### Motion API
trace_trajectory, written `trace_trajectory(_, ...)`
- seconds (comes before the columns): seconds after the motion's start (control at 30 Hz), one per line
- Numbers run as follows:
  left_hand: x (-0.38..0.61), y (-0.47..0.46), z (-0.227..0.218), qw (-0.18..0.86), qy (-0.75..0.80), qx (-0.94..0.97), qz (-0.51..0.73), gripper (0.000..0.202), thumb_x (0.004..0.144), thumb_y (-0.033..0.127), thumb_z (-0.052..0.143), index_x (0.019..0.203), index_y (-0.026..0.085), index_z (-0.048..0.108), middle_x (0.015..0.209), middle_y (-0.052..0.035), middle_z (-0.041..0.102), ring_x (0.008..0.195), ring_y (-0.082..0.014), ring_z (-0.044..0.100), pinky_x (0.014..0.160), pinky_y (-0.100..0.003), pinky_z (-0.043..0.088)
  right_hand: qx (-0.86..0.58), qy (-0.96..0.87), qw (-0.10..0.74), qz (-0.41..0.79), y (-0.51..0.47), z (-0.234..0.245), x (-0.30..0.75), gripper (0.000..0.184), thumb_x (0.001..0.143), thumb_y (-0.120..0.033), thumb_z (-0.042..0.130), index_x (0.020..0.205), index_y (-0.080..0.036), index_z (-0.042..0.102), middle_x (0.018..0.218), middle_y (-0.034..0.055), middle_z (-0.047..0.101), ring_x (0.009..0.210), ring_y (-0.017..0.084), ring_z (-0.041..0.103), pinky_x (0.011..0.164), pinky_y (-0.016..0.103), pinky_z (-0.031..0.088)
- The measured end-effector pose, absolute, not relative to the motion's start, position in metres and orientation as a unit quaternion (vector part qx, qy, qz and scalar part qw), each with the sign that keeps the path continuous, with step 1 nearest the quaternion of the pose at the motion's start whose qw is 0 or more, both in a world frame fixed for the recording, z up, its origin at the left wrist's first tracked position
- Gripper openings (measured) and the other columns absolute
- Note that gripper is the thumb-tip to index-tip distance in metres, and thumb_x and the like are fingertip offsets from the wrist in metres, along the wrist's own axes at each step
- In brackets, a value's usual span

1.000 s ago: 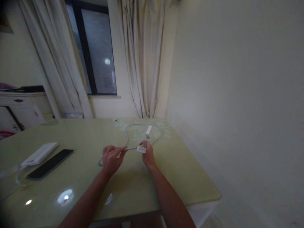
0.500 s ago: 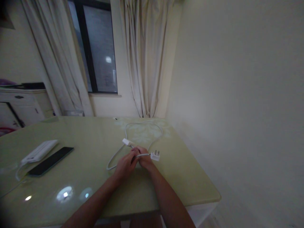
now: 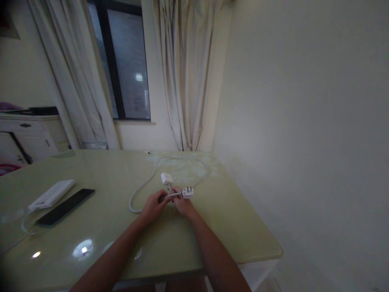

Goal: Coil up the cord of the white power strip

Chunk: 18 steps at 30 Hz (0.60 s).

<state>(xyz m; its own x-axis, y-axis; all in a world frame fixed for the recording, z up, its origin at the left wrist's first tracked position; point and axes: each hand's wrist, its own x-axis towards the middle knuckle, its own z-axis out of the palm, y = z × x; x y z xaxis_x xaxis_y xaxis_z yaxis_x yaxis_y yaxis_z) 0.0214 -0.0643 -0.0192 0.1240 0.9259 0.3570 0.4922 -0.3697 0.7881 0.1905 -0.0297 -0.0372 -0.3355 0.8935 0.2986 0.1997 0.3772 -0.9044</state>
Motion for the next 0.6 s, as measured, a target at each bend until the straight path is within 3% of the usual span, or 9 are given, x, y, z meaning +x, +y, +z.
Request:
trace_trajectory(0.1,0.022,-0.066,-0.016,0.284,0.489,0.669,0.482,0.039,0.078,0.053,0.072,0.090,0.018,0.064,0.071,0.0001,0.065,0.064,-0.0153,0.058,0.060,-0.025,0.041,-0.386,-0.698,0.434,0.418,-0.031,-0.034,0.192,0.040,0.081,-0.025,0.051,0.118,-0.024,0.067,0.099,0.0029,0.066,0.092,0.020,0.056,0.092,0.035,0.044)
trace_trajectory(0.17,0.023,-0.066,-0.014,0.304,0.482,0.651,0.501,0.042,0.075,0.052,0.075,0.096,0.017,0.064,0.073,-0.0004,0.066,0.066,-0.0163,0.061,0.062,-0.026,0.044,-0.379,-0.692,0.429,0.441,-0.033,-0.032,0.194,0.039,0.083,-0.028,0.050,0.117,-0.023,0.068,0.095,0.0028,0.065,0.088,0.020,0.055,0.087,0.034,0.045)
trace_trajectory(0.27,0.023,-0.066,-0.013,0.298,0.500,0.646,0.494,0.038,0.078,0.053,0.071,0.093,0.017,0.066,0.076,-0.0033,0.071,0.071,-0.0191,0.065,0.068,-0.029,0.048,-0.351,-0.688,0.417,0.479,-0.035,-0.027,0.197,0.041,0.087,-0.034,0.050,0.120,-0.020,0.069,0.090,0.0027,0.063,0.079,0.018,0.052,0.078,0.032,0.045)
trace_trajectory(0.4,0.021,-0.066,-0.014,0.271,0.540,0.671,0.431,0.044,0.084,0.059,0.062,0.092,0.018,0.072,0.085,-0.0079,0.074,0.075,-0.0226,0.067,0.070,-0.032,0.049,-0.302,-0.705,0.430,0.477,-0.042,-0.018,0.199,0.045,0.093,-0.050,0.049,0.118,-0.019,0.072,0.092,0.0037,0.061,0.081,0.017,0.052,0.078,0.032,0.045)
trace_trajectory(0.5,0.018,-0.066,-0.018,0.314,0.516,0.684,0.409,0.056,0.084,0.062,0.061,0.114,0.016,0.070,0.102,-0.0107,0.074,0.073,-0.0207,0.066,0.070,-0.032,0.050,-0.292,-0.707,0.429,0.480,-0.047,-0.012,0.199,0.053,0.095,-0.061,0.047,0.112,-0.018,0.074,0.086,0.0030,0.061,0.080,0.017,0.053,0.078,0.031,0.045)
trace_trajectory(0.6,0.015,-0.066,-0.021,0.368,0.478,0.687,0.404,0.073,0.084,0.062,0.062,0.142,0.018,0.053,0.123,-0.0125,0.068,0.075,-0.0171,0.064,0.072,-0.031,0.051,-0.313,-0.683,0.428,0.502,-0.047,-0.011,0.197,0.064,0.089,-0.072,0.050,0.104,-0.015,0.076,0.075,0.0019,0.060,0.073,0.017,0.054,0.074,0.031,0.046)
